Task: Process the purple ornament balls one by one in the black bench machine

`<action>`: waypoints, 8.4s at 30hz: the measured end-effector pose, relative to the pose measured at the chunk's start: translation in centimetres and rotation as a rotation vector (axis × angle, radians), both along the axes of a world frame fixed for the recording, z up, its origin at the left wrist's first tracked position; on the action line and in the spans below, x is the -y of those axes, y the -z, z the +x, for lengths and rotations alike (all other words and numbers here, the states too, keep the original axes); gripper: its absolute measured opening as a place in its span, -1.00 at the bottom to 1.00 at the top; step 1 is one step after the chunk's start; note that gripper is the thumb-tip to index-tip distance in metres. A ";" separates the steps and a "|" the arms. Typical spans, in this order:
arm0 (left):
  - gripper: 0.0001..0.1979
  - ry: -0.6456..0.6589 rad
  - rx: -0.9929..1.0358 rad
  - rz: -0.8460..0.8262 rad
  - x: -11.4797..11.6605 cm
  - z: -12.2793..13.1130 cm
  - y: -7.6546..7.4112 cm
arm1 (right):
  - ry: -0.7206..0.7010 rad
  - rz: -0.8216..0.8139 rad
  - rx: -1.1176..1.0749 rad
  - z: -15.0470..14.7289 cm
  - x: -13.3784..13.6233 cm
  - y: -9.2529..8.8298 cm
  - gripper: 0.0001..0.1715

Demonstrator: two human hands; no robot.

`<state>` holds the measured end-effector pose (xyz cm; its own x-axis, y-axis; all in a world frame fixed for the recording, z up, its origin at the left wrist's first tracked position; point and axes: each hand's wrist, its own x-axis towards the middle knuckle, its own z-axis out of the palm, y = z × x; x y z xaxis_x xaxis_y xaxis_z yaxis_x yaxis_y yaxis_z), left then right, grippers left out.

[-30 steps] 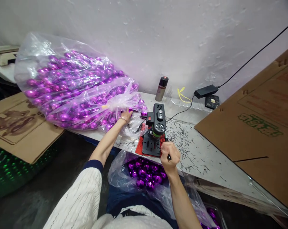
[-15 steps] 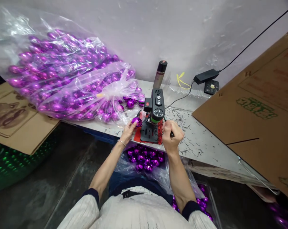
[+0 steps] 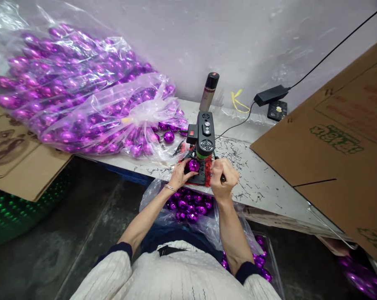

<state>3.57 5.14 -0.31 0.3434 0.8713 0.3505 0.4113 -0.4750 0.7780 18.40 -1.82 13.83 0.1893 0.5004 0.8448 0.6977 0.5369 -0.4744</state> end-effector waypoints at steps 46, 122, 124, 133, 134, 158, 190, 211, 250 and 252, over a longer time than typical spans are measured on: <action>-0.32 0.027 0.078 0.099 0.3 1.3 2.0 | -0.003 0.158 0.004 -0.2 -0.2 9.0 -0.61; -0.44 -0.069 0.182 -0.214 0.6 0.6 -0.9 | 0.016 0.048 0.041 0.0 -0.1 0.4 -0.65; -0.43 -0.050 0.134 -0.151 0.6 0.7 -0.6 | 0.012 0.049 0.045 0.0 0.0 0.5 -0.66; -0.35 0.035 0.068 0.045 0.4 0.9 1.0 | -0.008 0.040 0.054 0.2 0.2 0.9 -0.70; -0.35 0.032 0.071 0.042 0.4 0.9 1.1 | -0.012 0.041 0.057 0.2 0.3 1.0 -0.70; -0.34 0.039 0.070 0.163 0.4 1.3 1.5 | -0.016 0.135 0.001 -0.2 0.2 8.0 -0.64; -0.36 0.036 0.091 0.230 -0.2 1.4 2.3 | 0.005 0.101 -0.069 -0.8 0.1 5.3 -0.63; -0.49 0.145 -0.315 0.221 9.7 -2.9 2.7 | -0.023 0.037 0.007 -0.2 0.7 2.4 -0.68; -0.49 -0.093 0.672 -0.615 0.6 -1.3 -0.9 | 0.001 0.048 -0.030 -0.3 0.0 1.1 -0.66; -0.42 -0.115 0.564 -0.478 0.9 -0.1 -0.2 | 0.017 0.014 -0.043 -0.2 -0.2 0.5 -0.63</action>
